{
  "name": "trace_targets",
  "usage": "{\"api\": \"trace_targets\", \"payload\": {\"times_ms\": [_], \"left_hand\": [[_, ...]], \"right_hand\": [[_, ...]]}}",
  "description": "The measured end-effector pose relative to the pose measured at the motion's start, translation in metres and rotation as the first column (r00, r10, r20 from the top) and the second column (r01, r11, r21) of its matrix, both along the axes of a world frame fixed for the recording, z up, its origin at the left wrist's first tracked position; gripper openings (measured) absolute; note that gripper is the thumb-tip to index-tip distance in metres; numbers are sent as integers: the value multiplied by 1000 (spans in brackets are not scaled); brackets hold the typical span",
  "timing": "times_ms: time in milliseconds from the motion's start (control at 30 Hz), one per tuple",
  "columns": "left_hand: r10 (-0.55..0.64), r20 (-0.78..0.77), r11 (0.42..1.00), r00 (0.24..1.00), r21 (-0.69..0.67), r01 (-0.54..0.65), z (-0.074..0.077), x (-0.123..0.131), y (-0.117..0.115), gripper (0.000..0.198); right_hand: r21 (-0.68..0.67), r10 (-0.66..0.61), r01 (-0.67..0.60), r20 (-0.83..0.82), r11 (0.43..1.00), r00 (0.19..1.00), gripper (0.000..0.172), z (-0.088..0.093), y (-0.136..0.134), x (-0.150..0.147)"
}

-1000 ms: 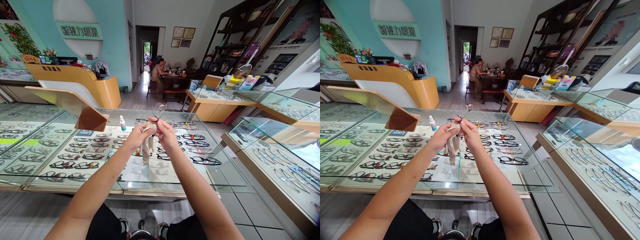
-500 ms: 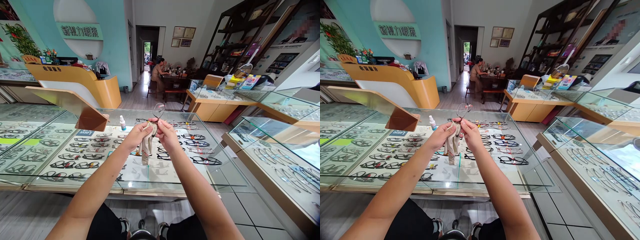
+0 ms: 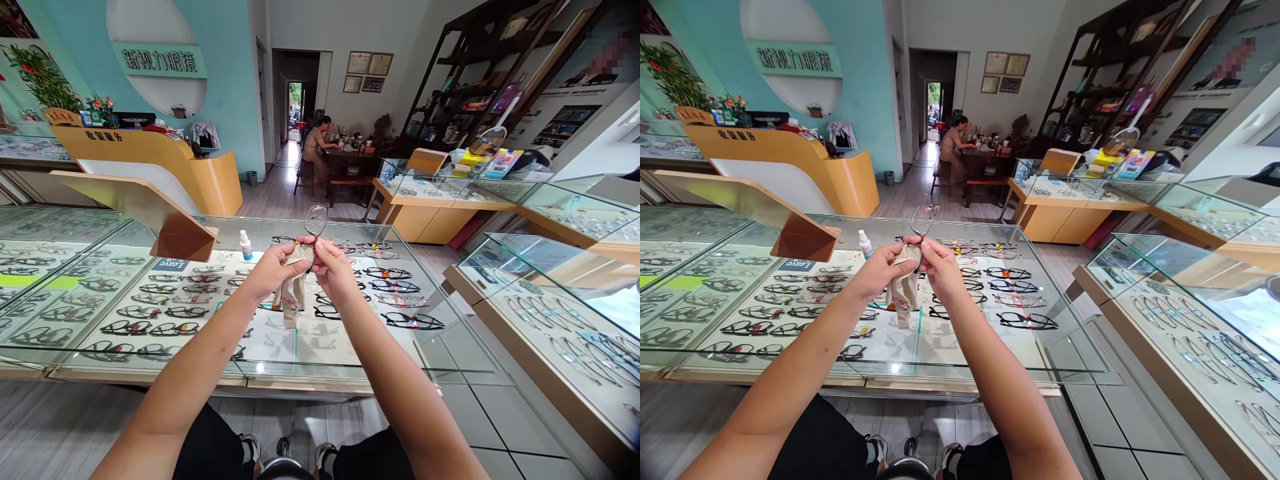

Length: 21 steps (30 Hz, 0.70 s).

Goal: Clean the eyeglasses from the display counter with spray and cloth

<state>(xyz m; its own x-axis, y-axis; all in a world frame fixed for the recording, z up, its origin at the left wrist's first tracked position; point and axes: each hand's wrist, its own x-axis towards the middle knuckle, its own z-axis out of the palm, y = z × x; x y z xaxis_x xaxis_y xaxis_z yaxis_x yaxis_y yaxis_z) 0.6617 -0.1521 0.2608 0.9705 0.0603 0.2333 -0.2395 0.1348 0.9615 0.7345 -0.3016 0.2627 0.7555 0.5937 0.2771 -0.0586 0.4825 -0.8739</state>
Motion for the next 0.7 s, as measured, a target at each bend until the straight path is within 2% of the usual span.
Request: {"api": "trace_targets", "payload": {"times_ms": [500, 700], "left_hand": [[98, 3, 988, 995, -124, -97, -5, 3, -12, 73], [100, 0, 979, 995, -180, -98, 0, 0, -17, 70]], "right_hand": [[22, -20, 21, -40, 1000, 999, 38, -5, 5, -1], [7, -45, 45, 42, 999, 998, 39, -8, 5, -2]]}}
